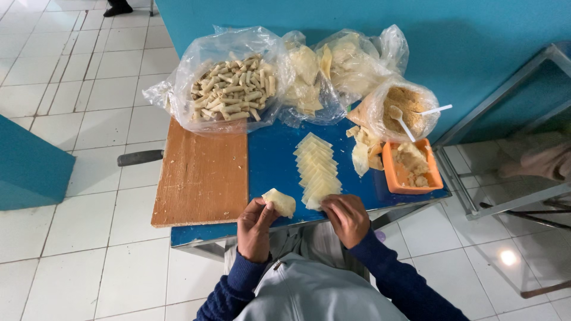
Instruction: The person folds thin square pastry wrappers by hand, pressing each fold flat and arranging the folded pieces into a growing chevron pattern on the blue table. They occasionally scoop a brown powder from a plastic bag with a spoon and place folded pieces into an orange tray.
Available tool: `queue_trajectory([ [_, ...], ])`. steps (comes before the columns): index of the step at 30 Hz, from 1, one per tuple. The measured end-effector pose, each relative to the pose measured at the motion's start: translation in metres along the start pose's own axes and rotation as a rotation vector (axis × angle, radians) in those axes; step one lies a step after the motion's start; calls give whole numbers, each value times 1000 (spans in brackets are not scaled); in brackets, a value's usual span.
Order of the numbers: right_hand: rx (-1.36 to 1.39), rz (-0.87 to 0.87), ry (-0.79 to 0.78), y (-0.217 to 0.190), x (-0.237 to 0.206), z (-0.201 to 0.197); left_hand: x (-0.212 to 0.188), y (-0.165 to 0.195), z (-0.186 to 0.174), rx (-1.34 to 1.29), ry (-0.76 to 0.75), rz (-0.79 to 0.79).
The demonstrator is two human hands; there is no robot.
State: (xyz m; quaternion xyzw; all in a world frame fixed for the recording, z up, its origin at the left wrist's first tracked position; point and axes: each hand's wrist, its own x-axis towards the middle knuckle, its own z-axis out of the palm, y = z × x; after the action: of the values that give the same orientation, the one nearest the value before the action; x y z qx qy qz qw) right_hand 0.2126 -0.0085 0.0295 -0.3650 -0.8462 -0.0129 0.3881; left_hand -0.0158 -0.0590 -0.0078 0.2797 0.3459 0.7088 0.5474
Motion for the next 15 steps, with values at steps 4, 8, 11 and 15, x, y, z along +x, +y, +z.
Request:
queue_trajectory([
  [4,25,-21,-4,-2,-1,-1,2,-5,2,9,-3,-12],
  [8,82,-7,-35,-10,12,-13,5,-12,6,11,-49,1],
  [11,356,205,-60,-25,28,-17,7,-18,13,38,-101,31],
  [15,455,227,-69,-45,39,-2,9,-24,20,-4,-95,-2],
])
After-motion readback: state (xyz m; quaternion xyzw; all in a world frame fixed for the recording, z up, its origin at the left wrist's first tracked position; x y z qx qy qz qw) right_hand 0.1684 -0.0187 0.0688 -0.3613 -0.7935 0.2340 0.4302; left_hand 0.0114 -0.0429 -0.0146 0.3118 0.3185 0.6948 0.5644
